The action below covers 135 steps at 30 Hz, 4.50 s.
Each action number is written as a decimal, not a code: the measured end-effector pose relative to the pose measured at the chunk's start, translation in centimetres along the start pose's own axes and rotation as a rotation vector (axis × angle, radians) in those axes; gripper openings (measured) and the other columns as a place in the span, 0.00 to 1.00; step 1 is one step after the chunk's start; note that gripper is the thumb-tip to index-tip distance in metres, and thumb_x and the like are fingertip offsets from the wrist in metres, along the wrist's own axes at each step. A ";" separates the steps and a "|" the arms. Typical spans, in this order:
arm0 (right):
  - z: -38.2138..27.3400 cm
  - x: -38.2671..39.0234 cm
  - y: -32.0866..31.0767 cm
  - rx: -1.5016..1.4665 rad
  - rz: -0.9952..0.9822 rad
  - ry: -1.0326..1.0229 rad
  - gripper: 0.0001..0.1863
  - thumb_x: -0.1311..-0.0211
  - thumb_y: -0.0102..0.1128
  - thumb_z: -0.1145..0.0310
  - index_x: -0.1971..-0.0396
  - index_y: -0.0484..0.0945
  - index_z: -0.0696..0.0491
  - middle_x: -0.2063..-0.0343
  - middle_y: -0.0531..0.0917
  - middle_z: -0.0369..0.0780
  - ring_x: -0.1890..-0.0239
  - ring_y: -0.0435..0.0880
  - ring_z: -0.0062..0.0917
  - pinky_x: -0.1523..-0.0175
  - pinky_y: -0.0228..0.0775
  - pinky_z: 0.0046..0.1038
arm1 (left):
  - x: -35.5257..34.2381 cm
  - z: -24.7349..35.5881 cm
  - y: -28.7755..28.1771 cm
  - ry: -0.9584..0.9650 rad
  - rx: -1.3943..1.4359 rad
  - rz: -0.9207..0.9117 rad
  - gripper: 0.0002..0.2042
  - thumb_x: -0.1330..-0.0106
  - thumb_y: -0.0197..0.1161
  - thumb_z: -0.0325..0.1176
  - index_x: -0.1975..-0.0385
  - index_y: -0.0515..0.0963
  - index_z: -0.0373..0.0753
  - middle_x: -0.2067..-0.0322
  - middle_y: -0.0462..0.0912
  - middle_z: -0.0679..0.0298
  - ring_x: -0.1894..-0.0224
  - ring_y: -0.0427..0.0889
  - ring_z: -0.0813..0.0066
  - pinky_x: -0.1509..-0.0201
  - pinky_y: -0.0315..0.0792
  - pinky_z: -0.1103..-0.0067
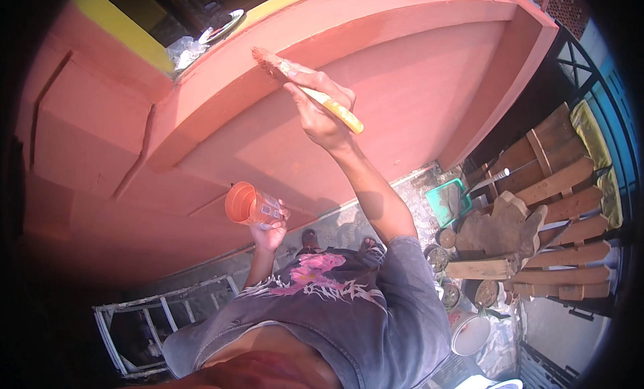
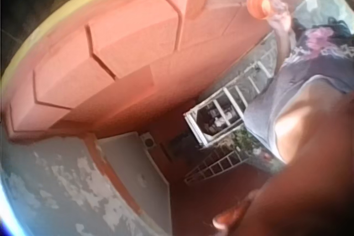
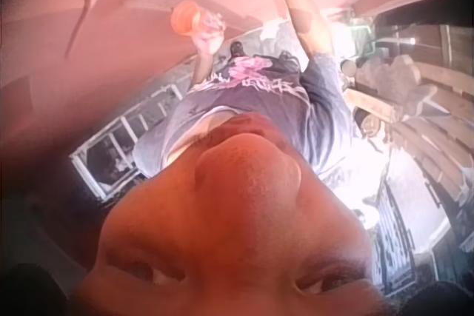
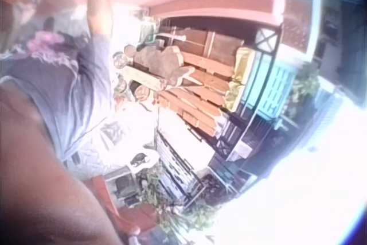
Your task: The person paints a pink ceiling using a paintbrush and a small paint container. They repeatedly dip the brush into the container and apply paint to the ceiling surface, occasionally sitting on the floor to reach higher areas.
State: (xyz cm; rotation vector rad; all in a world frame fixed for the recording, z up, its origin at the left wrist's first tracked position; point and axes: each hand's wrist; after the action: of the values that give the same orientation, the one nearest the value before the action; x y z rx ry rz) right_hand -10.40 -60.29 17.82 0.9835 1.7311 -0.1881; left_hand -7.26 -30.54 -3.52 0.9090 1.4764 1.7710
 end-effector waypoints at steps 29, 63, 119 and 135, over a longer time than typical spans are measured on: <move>0.2 0.9 0.7 0.607 -0.138 -0.199 0.07 0.43 0.62 0.79 0.64 0.83 0.57 0.55 0.87 0.49 0.54 0.88 0.41 0.53 0.83 0.33 | 1.2 0.3 -0.7 -0.005 0.127 -0.026 0.24 0.32 0.55 0.50 0.41 0.73 0.42 0.45 0.73 0.46 0.50 0.75 0.48 0.66 0.80 0.70; 2.7 -2.1 -4.6 0.375 0.387 0.008 0.06 0.35 0.63 0.81 0.60 0.78 0.63 0.64 0.83 0.41 0.63 0.83 0.21 0.56 0.80 0.24 | 1.8 0.4 -1.0 0.034 0.183 -0.075 0.25 0.32 0.56 0.51 0.41 0.73 0.44 0.45 0.72 0.46 0.49 0.74 0.48 0.66 0.79 0.69; 1.0 9.5 3.2 0.004 -0.417 -0.081 0.09 0.47 0.65 0.81 0.64 0.84 0.57 0.50 0.84 0.54 0.47 0.85 0.43 0.43 0.80 0.36 | 0.6 -1.9 2.8 0.086 -0.029 0.108 0.28 0.33 0.54 0.53 0.40 0.69 0.39 0.48 0.74 0.47 0.53 0.75 0.53 0.70 0.77 0.75; 2.9 13.9 7.9 0.301 -0.150 -0.185 0.10 0.45 0.65 0.77 0.62 0.83 0.53 0.48 0.83 0.53 0.45 0.82 0.50 0.40 0.78 0.43 | 5.1 2.7 -0.4 0.034 0.056 0.087 0.29 0.33 0.55 0.52 0.38 0.68 0.41 0.46 0.71 0.47 0.51 0.73 0.51 0.67 0.77 0.73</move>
State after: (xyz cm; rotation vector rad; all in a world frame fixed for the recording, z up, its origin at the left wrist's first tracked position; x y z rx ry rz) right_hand -3.91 -49.58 7.44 1.0165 1.6341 -0.6324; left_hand -7.82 -24.77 -3.03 0.9891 1.5360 1.8235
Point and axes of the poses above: each hand's wrist, its own x-axis away from the middle knuckle, its own y-axis out of the palm, z = x × y
